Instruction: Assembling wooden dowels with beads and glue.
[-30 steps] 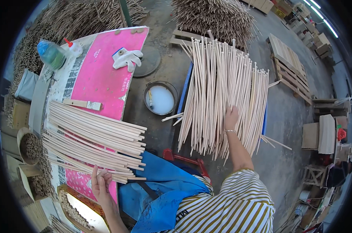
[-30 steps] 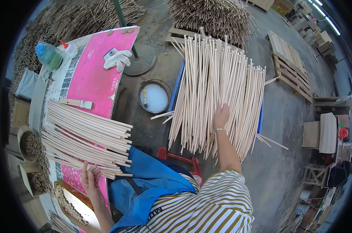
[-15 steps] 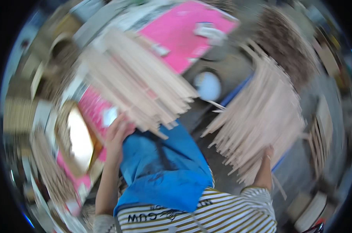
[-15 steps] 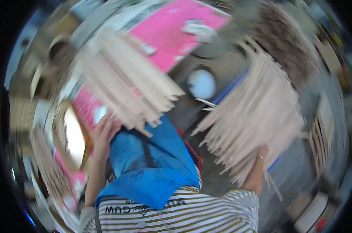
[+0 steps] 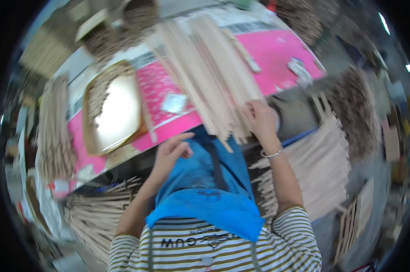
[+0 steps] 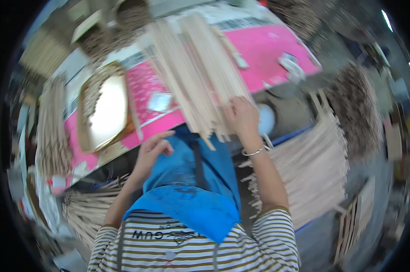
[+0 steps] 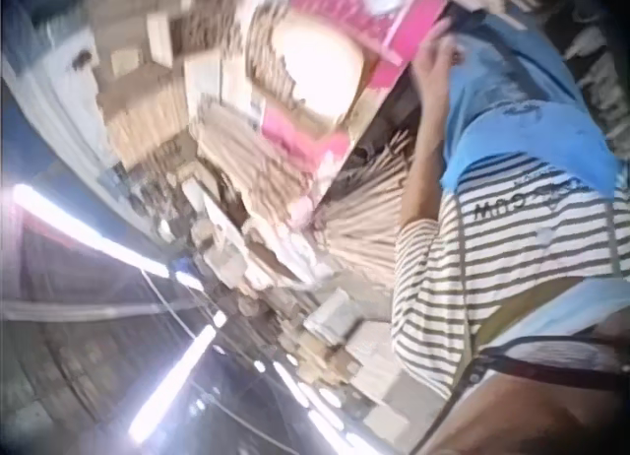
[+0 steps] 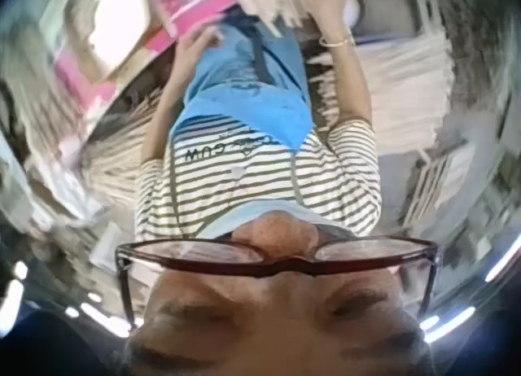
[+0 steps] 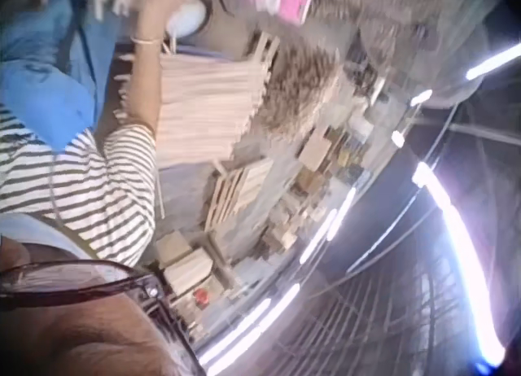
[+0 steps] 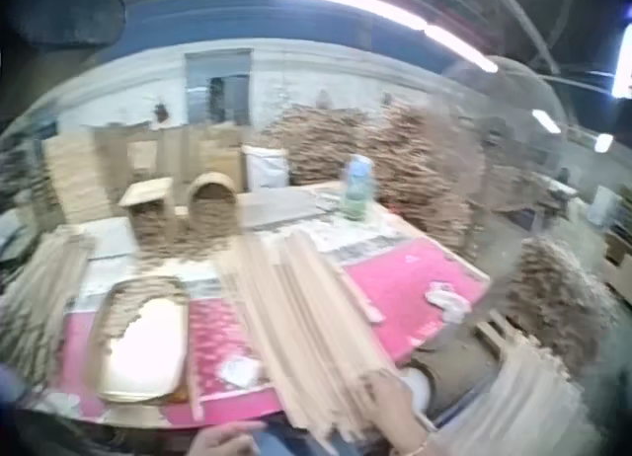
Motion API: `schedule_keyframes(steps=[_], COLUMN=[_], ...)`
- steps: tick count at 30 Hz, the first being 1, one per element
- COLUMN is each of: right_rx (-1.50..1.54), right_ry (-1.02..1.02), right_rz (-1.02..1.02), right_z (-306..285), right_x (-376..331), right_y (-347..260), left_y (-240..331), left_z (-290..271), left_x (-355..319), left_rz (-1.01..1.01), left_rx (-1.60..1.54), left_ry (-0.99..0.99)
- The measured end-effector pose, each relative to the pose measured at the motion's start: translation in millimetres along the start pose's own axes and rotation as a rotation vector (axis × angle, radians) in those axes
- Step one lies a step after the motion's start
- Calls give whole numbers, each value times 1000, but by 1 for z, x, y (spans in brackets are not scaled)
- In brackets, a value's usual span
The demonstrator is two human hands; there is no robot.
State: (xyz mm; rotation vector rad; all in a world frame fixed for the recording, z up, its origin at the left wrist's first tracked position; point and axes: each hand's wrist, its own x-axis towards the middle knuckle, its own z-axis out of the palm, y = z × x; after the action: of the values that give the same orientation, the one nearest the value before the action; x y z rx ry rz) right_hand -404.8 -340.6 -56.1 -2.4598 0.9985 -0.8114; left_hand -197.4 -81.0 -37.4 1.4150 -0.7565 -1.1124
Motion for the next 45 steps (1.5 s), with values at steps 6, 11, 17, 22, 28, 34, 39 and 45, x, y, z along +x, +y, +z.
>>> schedule_keyframes(steps=[6, 11, 17, 22, 28, 34, 39, 45], right_rx=[-150, 475, 892, 692, 740, 711, 579, 593], right_ry=[-103, -93, -11, -248, -352, -428, -465, -461], right_rz=[107, 401, 292, 147, -29, -66, -113, -127], right_z=[21, 26, -1, 37, 89, 115, 126, 128], right_x=[9, 10, 50, 90, 121, 136, 140, 137], right_y=[8, 33, -87, -120, -142, -155, -143, -144], left_y=[33, 35, 28, 24, 23, 20, 60, 51], left_z=[-66, -181, -293, -321, -325, -338, -284, -95], left_x=[-33, 4, 90, 135, 152, 140, 132, 61], left_rz=[112, 300, 237, 87, 37, 64, 241, 540], left_rx=[-79, 129, 842, 1254, 1340, 1410, 1119, 665], left_ry=[148, 522, 851, 857, 842, 783, 753, 281])
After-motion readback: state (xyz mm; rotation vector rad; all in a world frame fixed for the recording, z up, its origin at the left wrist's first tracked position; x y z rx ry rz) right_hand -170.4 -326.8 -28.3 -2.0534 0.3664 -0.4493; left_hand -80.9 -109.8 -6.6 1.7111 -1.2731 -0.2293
